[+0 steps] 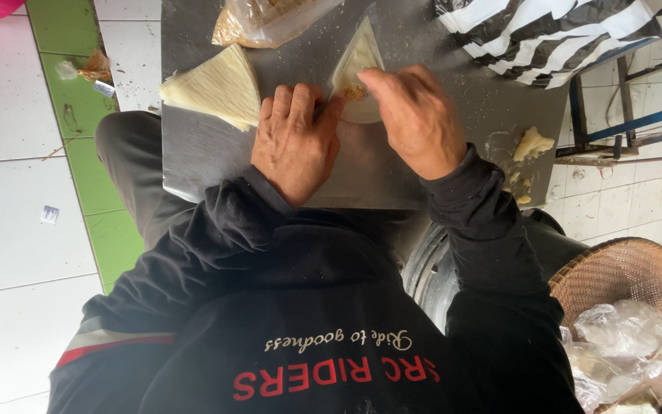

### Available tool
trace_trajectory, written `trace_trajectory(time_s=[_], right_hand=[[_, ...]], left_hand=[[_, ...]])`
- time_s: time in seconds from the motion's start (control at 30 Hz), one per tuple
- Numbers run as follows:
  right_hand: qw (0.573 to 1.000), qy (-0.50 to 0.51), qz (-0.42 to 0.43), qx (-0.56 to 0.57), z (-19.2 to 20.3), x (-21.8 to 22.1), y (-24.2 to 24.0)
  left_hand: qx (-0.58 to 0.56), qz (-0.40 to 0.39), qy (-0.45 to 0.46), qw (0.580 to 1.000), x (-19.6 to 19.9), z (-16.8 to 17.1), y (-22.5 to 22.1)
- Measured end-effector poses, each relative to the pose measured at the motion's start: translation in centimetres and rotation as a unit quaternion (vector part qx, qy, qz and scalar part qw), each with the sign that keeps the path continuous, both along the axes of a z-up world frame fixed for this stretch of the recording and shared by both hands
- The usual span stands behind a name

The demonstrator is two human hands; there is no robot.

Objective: The person sits on the floor and folds triangular wrappers around a crumbly filling. They scoop the filling from a plastic bag, place it into the wrapper, and fold the edges to seal the packet. The finished packets are stacked on the table.

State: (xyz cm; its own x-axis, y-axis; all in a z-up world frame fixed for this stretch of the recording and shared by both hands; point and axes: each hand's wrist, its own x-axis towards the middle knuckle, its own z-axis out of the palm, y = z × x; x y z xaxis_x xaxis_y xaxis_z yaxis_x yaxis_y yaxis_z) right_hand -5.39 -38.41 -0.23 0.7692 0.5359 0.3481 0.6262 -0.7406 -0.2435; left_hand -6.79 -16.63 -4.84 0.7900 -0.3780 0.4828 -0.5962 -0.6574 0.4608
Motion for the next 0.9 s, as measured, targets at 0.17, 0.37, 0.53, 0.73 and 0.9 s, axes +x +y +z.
trace_trajectory(time_s=[0.17, 0.37, 0.53, 0.73, 0.9], right_hand=[[0.999, -0.018, 0.006, -0.027, 0.1, -0.2, -0.3], [0.998, -0.008, -0.001, -0.066, 0.4, -0.6, -0.6], [0.997, -0.013, -0.015, -0.078, 1.0, -1.0, -0.5], [0.996, -0.006, -0.009, -0.086, 1.3, -1.1, 0.2], [0.994, -0.018, -0.009, -0.107, 1.5, -0.9, 0.3]], left_hand=[[-0.001, -0.007, 0.005, 1.0, 0.0, 0.0, 0.2], [-0.011, -0.004, 0.002, 1.0, -0.1, 0.1, 0.3], [-0.014, -0.011, 0.0, 1.0, -0.1, 0.1, 0.5], [-0.022, -0.014, 0.002, 1.0, -0.3, 0.2, 0.7], [-0.025, -0.012, 0.0, 1.0, -0.4, 0.4, 0.7]])
